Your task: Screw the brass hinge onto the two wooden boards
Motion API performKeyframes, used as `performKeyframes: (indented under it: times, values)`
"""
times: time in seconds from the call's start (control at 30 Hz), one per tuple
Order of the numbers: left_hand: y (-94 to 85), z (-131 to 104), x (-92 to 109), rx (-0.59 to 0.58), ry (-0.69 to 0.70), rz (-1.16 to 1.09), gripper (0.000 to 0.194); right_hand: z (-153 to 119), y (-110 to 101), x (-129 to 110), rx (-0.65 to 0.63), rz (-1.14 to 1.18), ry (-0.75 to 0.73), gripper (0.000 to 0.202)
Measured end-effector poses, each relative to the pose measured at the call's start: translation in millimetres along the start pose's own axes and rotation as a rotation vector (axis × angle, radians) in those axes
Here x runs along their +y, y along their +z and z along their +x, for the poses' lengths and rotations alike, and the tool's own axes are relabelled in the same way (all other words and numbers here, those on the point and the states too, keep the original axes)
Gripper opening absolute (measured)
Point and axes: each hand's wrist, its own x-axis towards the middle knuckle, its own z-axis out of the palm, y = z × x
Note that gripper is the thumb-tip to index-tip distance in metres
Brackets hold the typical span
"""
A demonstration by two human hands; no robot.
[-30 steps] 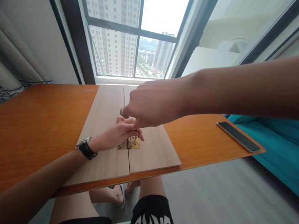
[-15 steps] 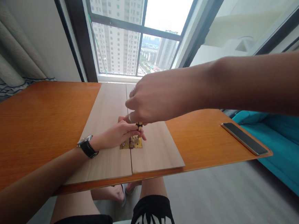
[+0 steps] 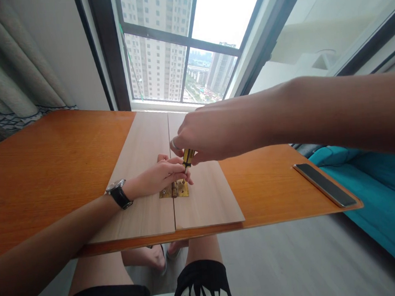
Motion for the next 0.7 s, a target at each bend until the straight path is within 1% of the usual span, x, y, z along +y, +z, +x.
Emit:
performKeyframes:
  times: [0.07,0.1,0.17,0.27,0.37,0.43,0.57,0.63,0.7]
  values:
    - [0.3,0,0,0.006,0.011,0.001,0.032,-2,-6,-7,-0.194,-0.017,-0.077,0.026]
    - [0.4,0,-1,0.012,0.016,0.007,0.032,-3,-9,-9,-0.266,-0.053,-0.118,0.024]
    - [0.8,0,-1,0.025,0.020,0.025,0.032,-3,-11,-12,-0.309,-0.151,-0.156,0.020]
    - [1.1,-1,-2,0.029,0.015,0.045,0.032,-3,-9,-13,-0.303,-0.235,-0.139,0.019]
    - [1.2,-1,-2,0.032,0.010,0.045,0.031,-2,-7,-14,-0.286,-0.274,-0.115,0.023]
    - [1.4,-1,-2,0.039,0.007,0.046,0.031,-3,-8,-15,-0.294,-0.295,-0.135,0.025]
    - [1.4,-2,-3,0.043,-0.004,0.056,0.030,-8,-12,-16,-0.297,-0.224,-0.209,0.028]
    - [1.3,-2,-3,0.039,-0.011,0.058,0.031,-9,-12,-15,-0.266,-0.194,-0.196,0.023]
    - [1.2,-2,-3,0.036,-0.017,0.058,0.032,-10,-9,-14,-0.225,-0.178,-0.152,0.021]
